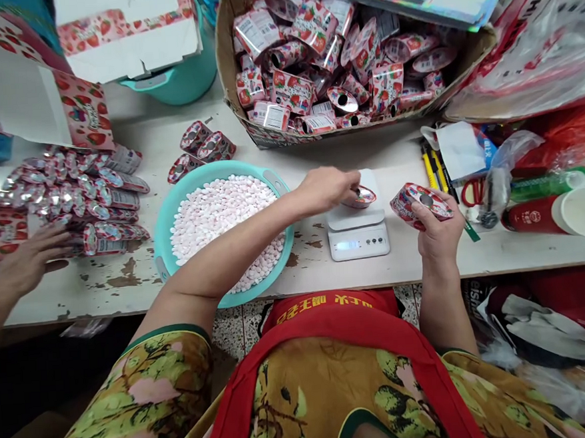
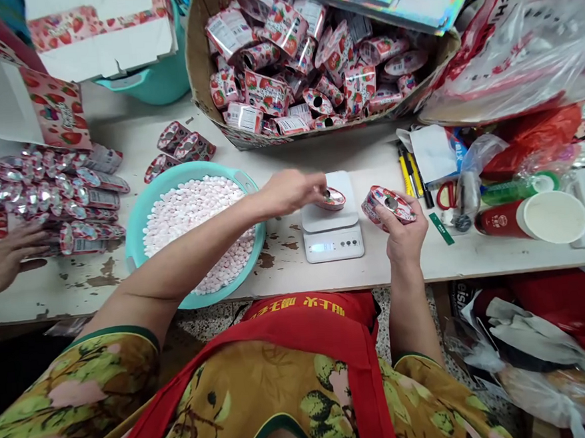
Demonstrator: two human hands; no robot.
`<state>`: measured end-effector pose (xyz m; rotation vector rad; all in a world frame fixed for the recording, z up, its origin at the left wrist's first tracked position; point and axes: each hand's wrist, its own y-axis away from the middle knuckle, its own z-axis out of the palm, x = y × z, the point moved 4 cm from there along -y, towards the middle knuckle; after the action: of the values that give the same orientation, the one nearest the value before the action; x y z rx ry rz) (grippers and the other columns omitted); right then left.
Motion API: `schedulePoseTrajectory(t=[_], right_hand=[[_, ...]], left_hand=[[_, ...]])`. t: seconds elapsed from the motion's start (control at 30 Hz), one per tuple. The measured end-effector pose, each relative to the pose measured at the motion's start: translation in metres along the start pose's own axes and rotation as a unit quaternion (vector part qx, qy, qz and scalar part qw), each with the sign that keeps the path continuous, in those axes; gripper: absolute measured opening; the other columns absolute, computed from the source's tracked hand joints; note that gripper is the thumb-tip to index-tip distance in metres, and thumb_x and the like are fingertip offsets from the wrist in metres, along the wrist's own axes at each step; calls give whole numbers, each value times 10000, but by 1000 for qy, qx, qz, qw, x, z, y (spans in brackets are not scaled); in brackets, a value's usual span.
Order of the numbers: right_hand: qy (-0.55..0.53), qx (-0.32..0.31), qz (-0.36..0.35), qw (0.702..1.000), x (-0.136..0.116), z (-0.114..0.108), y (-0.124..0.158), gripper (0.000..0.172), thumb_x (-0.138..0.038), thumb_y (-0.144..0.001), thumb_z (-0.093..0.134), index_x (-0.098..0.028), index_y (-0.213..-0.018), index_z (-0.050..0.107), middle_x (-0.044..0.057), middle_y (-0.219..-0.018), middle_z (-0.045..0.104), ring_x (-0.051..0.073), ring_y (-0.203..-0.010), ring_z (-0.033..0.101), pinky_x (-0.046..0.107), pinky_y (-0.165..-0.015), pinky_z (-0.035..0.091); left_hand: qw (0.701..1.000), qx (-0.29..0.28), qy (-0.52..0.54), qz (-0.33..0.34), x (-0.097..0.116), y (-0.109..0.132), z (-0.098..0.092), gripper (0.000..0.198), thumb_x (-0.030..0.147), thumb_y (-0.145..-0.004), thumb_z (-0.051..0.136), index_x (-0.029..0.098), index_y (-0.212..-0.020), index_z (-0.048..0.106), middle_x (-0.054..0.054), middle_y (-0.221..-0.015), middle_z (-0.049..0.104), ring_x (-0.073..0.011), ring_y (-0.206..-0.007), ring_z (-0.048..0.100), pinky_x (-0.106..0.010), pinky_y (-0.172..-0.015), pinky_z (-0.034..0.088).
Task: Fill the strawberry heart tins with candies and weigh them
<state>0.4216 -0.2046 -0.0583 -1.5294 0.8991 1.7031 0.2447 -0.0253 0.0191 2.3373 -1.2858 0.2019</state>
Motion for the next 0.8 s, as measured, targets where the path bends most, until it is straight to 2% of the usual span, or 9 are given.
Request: schedulePoseTrajectory(t=[0.1,0.2,0.27,0.37,0.47,0.53,0.63,0.7,0.8], right_hand=[[-13,1,10,1000,2,4,-2,575,-363,-533,943,-178,-1027,715,34,-960,750,196,-849,736,442,-904,642],[-9,-29,2,1000,5,20,-1,530,-372,-544,934,-224,-1012,733,41,-989,757,263,-912,758,547,-953,629],[30,-83,-7,996,9,38,1,511,-405,-551,938,-289,-1016,761,52,-1030,763,321,-962,757,597,-994,603],[125,-184,-46,974,17,63,5,472,-526,-578,922,-396,-1012,788,57,-1065,764,386,-1023,731,640,-1020,567],[202,-241,-139,939,11,76,0,457,-631,-615,871,-454,-1027,783,56,-1137,747,429,-1166,659,712,-1085,482],[216,-248,-190,925,-8,81,-11,510,-643,-648,850,-474,-1121,755,53,-1193,721,405,-1154,648,709,-1051,499],[205,-236,-244,918,-53,108,-40,504,-593,-763,805,-409,-1224,719,53,-1186,700,295,-997,668,566,-956,573],[208,-231,-283,907,-82,150,-66,423,-517,-818,793,-292,-1172,736,67,-1142,713,245,-965,664,478,-970,567],[274,-305,-278,869,-97,240,-105,388,-320,-773,853,-188,-1116,730,99,-1211,711,265,-1146,663,469,-1113,501]], left_hand=[[994,-18,-92,47,8,2,12,306,273,-1023,490,198,-1213,718,-137,-949,759,-263,-841,669,-340,-633,313],[994,29,-101,28,-3,9,-3,362,183,-1020,425,195,-1239,713,-151,-973,762,-268,-860,679,-349,-641,327],[991,99,-74,-56,-27,24,-33,345,275,-1028,456,217,-1262,704,-141,-966,758,-268,-860,676,-340,-658,343],[952,215,-49,-212,-81,68,-87,363,394,-1012,504,246,-1286,689,-122,-962,752,-278,-895,664,-333,-703,369],[905,260,-71,-328,-143,110,-120,379,413,-982,506,229,-1247,707,-135,-1001,756,-324,-977,655,-346,-745,392],[897,233,-80,-367,-183,121,-120,384,399,-953,508,199,-1190,734,-164,-1047,757,-352,-996,656,-361,-760,401],[915,152,-67,-368,-231,108,-97,372,398,-898,548,183,-1112,763,-186,-1087,752,-355,-978,661,-363,-771,412],[923,116,-52,-364,-251,90,-80,342,395,-856,604,182,-1065,772,-181,-1079,753,-341,-982,657,-348,-787,420],[922,84,-20,-378,-266,67,-68,255,354,-777,703,175,-944,774,-165,-986,756,-321,-965,644,-331,-795,419]])
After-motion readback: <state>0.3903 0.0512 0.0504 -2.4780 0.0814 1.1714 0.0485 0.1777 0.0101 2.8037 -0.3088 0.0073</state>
